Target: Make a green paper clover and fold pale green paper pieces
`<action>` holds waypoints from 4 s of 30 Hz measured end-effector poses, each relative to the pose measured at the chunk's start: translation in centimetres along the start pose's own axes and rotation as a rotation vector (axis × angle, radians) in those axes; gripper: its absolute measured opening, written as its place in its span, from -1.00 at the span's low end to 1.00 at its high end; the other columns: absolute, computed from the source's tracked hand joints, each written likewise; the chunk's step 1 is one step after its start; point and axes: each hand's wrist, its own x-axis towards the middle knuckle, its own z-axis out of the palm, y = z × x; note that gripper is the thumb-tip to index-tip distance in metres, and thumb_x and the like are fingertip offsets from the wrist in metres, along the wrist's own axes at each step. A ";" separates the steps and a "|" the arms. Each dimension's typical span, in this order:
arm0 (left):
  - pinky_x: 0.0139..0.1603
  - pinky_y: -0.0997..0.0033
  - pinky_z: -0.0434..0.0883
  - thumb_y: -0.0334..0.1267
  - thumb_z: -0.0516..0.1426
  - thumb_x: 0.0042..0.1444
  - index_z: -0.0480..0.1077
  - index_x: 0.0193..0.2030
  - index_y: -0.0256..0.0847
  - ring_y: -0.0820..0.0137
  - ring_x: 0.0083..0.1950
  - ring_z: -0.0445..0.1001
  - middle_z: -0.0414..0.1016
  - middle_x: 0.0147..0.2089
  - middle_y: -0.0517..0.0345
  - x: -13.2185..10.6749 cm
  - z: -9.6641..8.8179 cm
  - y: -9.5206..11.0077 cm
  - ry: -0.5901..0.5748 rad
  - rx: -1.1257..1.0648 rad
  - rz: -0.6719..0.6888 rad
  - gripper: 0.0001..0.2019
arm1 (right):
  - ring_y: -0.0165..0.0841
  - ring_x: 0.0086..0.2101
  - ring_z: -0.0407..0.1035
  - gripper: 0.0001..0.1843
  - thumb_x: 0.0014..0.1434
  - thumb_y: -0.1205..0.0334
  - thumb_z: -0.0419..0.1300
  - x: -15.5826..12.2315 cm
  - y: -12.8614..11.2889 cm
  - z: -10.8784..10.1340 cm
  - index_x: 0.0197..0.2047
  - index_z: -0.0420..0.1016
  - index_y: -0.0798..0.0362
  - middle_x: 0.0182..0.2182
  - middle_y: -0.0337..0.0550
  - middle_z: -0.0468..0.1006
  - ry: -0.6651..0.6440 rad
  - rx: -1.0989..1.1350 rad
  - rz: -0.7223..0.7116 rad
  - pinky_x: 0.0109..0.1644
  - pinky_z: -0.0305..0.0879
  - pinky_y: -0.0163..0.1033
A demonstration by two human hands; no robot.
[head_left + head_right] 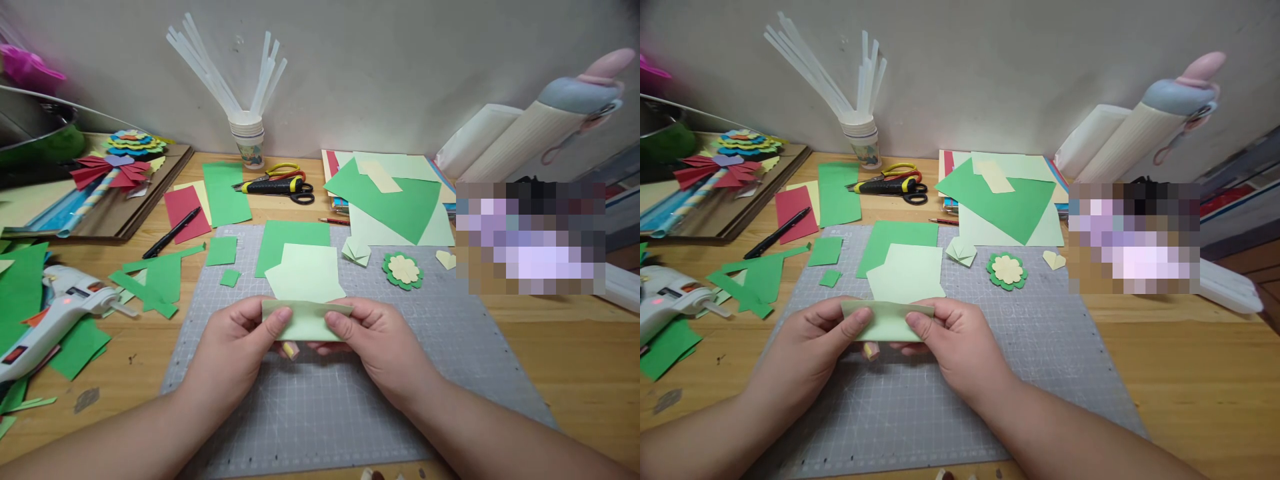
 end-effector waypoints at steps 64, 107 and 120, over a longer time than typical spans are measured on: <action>-0.34 0.44 0.26 -0.26 0.06 0.11 0.29 -0.47 -0.19 0.41 -0.37 0.30 0.32 -0.44 0.21 -0.5 -0.4 -0.6 -0.176 0.426 0.170 -0.84 | -0.44 -0.47 0.30 -0.70 -0.05 0.09 0.35 -0.7 -0.6 0.3 -0.31 0.39 0.03 -0.48 -0.32 0.42 -0.064 -0.142 0.013 -0.41 0.26 -0.35; -0.31 0.49 0.26 -0.28 0.10 0.13 0.32 -0.42 -0.16 0.45 -0.35 0.32 0.35 -0.41 0.26 -0.7 -0.5 -1.2 -0.045 0.274 0.167 -0.88 | -0.45 -0.37 0.31 -0.81 0.08 0.12 0.29 -0.4 -0.3 -0.2 -0.29 0.40 -0.01 -0.35 -0.28 0.42 0.043 0.139 -0.112 -0.32 0.23 -0.34; -0.30 0.41 0.25 -0.26 0.06 0.13 0.30 -0.46 -0.17 0.41 -0.35 0.31 0.33 -0.43 0.24 -0.8 -0.4 -0.9 -0.130 0.485 0.218 -0.85 | -0.51 -0.45 0.19 -0.76 0.01 0.24 0.36 -0.2 0.1 -0.3 -0.50 0.36 0.08 -0.51 -0.35 0.33 0.099 0.056 -0.161 -0.36 0.13 -0.39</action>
